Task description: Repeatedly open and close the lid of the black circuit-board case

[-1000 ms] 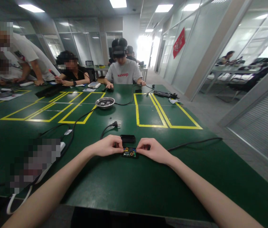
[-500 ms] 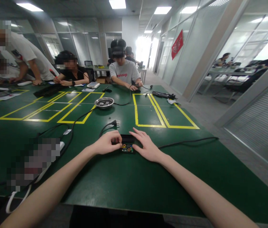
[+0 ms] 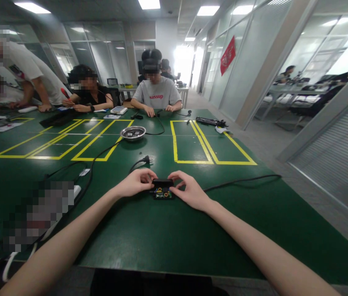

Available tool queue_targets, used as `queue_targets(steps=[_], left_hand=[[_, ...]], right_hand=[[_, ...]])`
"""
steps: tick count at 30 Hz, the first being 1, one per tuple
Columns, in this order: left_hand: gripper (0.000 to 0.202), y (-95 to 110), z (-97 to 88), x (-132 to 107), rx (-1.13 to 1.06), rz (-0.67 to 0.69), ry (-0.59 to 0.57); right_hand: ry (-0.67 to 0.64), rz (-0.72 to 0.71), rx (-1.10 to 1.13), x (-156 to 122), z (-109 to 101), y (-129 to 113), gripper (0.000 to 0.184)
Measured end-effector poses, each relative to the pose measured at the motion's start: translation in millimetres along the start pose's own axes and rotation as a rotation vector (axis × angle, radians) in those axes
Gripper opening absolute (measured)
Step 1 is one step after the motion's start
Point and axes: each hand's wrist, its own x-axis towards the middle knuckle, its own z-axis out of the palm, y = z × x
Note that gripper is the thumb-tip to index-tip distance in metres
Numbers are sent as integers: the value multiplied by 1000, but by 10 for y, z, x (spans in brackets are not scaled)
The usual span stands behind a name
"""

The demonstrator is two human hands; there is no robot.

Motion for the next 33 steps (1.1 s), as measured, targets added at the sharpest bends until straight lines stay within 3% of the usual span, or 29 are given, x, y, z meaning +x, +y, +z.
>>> queue_targets(steps=[5, 18, 23, 33], left_hand=[[25, 54, -73, -29, -64, 0, -95], [4, 87, -47, -31, -122, -8, -64], [15, 51, -23, -26, -112, -11, -40], [29, 62, -23, -37, -73, -4, -108]], right_hand=[[-32, -106, -72, -5, -13, -8, 22], [-167, -180, -69, -27, -52, -139, 13], [-169, -151, -63, -40, -57, -161, 11], [-190, -200, -58, -45, -57, -161, 20]])
